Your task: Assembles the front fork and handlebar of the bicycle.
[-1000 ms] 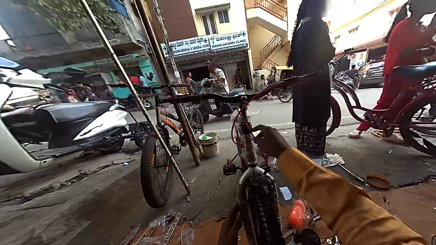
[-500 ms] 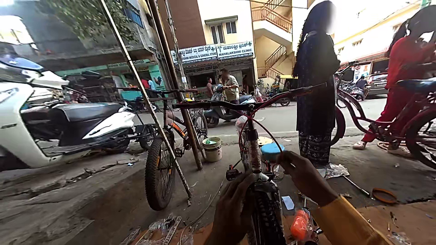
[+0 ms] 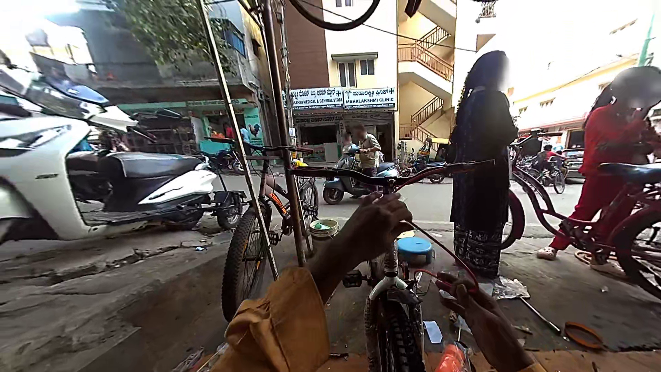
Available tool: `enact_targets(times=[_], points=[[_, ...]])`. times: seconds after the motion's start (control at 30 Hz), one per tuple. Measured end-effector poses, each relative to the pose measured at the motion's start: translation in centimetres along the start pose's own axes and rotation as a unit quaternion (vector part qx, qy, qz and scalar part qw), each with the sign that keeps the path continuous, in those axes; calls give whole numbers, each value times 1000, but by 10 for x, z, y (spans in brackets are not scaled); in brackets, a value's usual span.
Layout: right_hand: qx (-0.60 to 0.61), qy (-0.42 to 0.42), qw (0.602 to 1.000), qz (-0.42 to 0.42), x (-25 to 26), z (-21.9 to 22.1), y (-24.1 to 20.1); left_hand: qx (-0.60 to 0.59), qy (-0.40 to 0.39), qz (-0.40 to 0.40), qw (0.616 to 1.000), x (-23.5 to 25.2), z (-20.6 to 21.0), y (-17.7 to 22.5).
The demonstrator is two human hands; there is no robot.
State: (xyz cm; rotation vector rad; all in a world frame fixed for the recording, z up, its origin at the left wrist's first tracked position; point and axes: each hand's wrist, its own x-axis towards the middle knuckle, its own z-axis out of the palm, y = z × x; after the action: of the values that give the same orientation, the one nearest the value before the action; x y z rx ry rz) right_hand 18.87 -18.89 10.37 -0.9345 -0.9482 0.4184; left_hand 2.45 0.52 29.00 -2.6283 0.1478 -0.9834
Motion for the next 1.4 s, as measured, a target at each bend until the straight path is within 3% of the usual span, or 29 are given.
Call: enact_targets(times=[0.23,0.33,0.43,0.53,0.73,0.83,0.93,1.07,1.27,1.4], points=[[52,135,988,-59,8,28,-4,82,119,144,979,-22,-33,121],[38,136,985,-97,14,26,-9,141,154,83,974,-34,-50,134],[-77,71,977,-187,13,18,-23,145,150,-16,978,-58,-55,110],[-235,-25,922,-306,10,21,-51,104,165,-63,979,-83,-55,94],[-347,-94,840,-407,-4,61,-96,-34,116,-112,986,-118,-56,115],[-396,-71,819,-409,-6,64,-94,0,143,-180,973,-145,-62,116],[-387,-40,831,-398,-4,54,-85,43,197,-238,950,-177,-61,103],[-412,-39,825,-383,-3,49,-86,-30,218,-277,935,-198,-56,97],[-549,-185,717,-387,-28,75,-107,-94,132,-188,969,-176,-55,118],[-569,-242,725,-303,-59,101,-110,-43,146,-133,979,-158,-31,138]])
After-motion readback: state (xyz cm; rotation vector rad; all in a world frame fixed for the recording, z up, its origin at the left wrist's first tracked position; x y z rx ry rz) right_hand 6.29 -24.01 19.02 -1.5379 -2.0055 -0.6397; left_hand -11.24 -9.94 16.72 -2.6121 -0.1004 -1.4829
